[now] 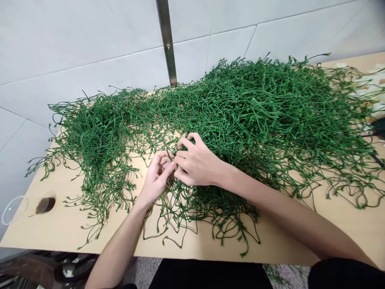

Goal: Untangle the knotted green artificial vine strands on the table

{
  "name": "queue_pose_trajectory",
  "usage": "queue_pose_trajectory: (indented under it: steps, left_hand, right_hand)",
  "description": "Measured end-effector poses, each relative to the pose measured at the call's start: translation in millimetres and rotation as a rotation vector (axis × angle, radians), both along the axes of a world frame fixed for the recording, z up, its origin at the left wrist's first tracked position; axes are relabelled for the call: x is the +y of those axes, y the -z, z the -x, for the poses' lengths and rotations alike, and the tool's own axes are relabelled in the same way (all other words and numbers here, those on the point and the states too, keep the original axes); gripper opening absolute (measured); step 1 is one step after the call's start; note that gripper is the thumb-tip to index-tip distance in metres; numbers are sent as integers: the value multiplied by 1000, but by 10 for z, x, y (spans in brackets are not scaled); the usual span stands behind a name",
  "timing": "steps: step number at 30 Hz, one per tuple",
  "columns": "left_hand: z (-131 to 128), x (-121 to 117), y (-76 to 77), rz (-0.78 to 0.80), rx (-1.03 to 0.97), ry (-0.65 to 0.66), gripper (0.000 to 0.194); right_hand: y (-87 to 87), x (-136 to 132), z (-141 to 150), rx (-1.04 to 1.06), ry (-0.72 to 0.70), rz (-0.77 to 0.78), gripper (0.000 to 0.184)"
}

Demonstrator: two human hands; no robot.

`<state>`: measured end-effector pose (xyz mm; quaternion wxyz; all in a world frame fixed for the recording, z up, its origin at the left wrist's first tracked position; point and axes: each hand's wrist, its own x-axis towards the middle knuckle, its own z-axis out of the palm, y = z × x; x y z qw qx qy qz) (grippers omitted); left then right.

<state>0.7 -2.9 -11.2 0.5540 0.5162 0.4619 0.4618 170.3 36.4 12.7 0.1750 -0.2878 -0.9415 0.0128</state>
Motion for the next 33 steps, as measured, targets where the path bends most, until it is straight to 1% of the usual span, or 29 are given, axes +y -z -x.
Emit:
queue_pose_trajectory:
  steps: [4,8,12,15,19,22,25,28,30,33]
  left_hand:
    - [33,34,13,28,-14,-42,31]
    - [26,50,12,20,-26,10,30]
    - [6,47,31,18,-29,48,27]
    - [14,57,65,12,-39,48,27]
    - [35,90,102,41,-112,16,31]
    - [33,110,95,77,-190,17,34]
    - [39,119,57,82,-254,33,36]
    - [77,132,2,43,-276,20,35]
    - [110,144,-31,4,-260,-15,33]
    - [144,160,-51,-71,-219,-92,31]
  right_hand:
    - [52,20,-2,13,6,4,37]
    - [65,26,-7,18,0,13,34]
    - [90,25,15,61,23,31,33]
    - [135,37,26,95,48,53,33]
    - [162,61,19,147,9,104,27]
    - [147,71,13,215,-4,147,23]
    - [129,96,-9,270,-34,180,20]
    - [92,145,-72,310,-77,242,26]
    - [32,174,-128,324,-60,285,30]
    - [-96,176,-185,371,8,380,23]
